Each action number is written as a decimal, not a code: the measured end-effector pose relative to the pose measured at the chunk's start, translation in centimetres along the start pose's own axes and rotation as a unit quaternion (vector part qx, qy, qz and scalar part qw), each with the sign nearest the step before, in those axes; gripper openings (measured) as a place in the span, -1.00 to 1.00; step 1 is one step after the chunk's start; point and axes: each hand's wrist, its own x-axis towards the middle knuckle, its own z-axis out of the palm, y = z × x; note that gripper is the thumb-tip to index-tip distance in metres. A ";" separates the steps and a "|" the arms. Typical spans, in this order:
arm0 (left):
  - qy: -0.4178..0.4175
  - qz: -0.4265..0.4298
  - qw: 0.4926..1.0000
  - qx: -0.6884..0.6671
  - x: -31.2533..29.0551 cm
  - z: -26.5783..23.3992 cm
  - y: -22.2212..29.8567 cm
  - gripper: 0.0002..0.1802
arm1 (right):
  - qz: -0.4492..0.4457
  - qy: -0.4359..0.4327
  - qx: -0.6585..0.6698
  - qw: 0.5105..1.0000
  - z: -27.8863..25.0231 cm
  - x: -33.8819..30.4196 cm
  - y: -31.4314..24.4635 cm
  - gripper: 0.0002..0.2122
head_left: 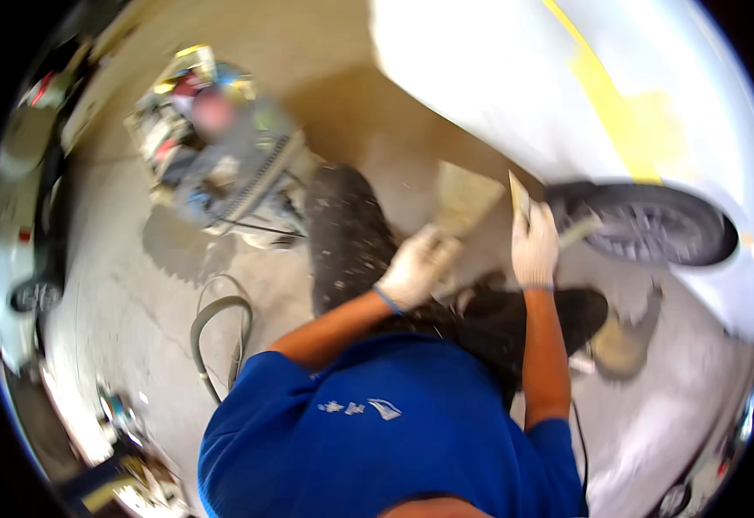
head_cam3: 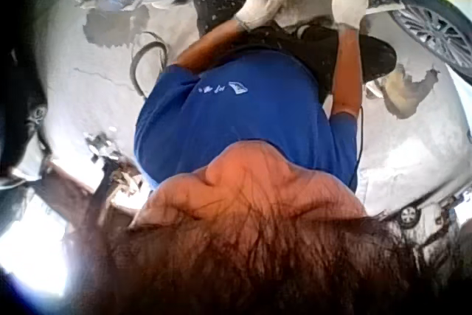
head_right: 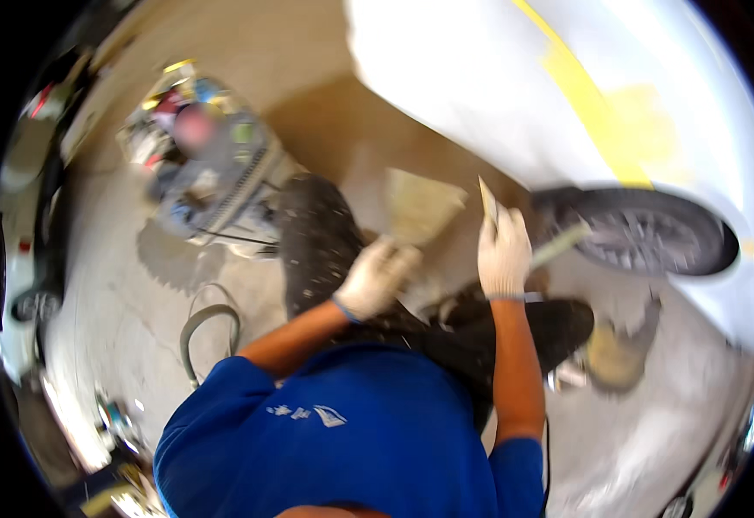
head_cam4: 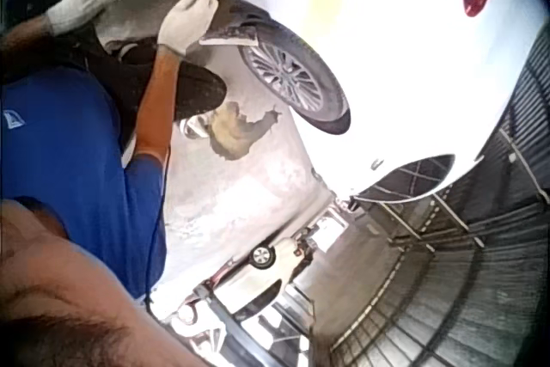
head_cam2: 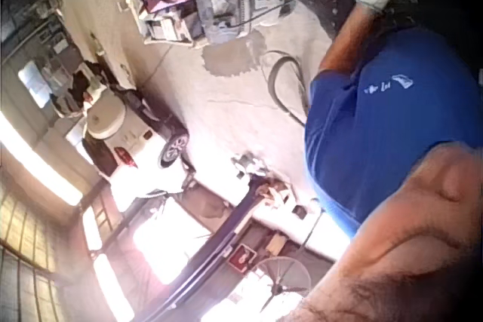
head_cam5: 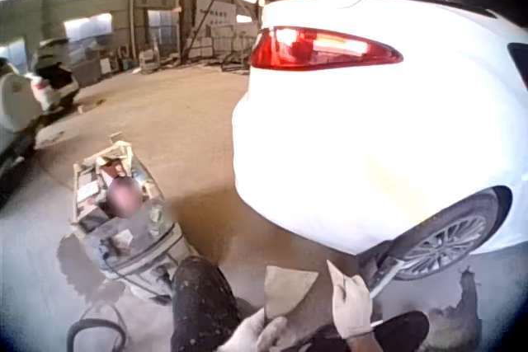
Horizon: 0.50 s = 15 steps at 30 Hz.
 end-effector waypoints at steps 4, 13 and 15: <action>-0.035 -0.093 0.995 -0.022 -0.4 -0.2 0.4 -0.69 | -0.040 0.008 0.035 0.999 -2.5 -0.6 -2.5 -0.85; -0.085 -0.097 0.988 -0.082 -0.8 -1.5 2.9 -0.75 | 0.060 0.036 -0.002 0.998 -1.0 0.6 3.9 -0.77; -0.043 -0.076 0.993 -0.081 -0.2 -1.0 0.4 -0.75 | -0.027 0.029 0.044 0.998 -3.1 0.0 -1.4 -0.80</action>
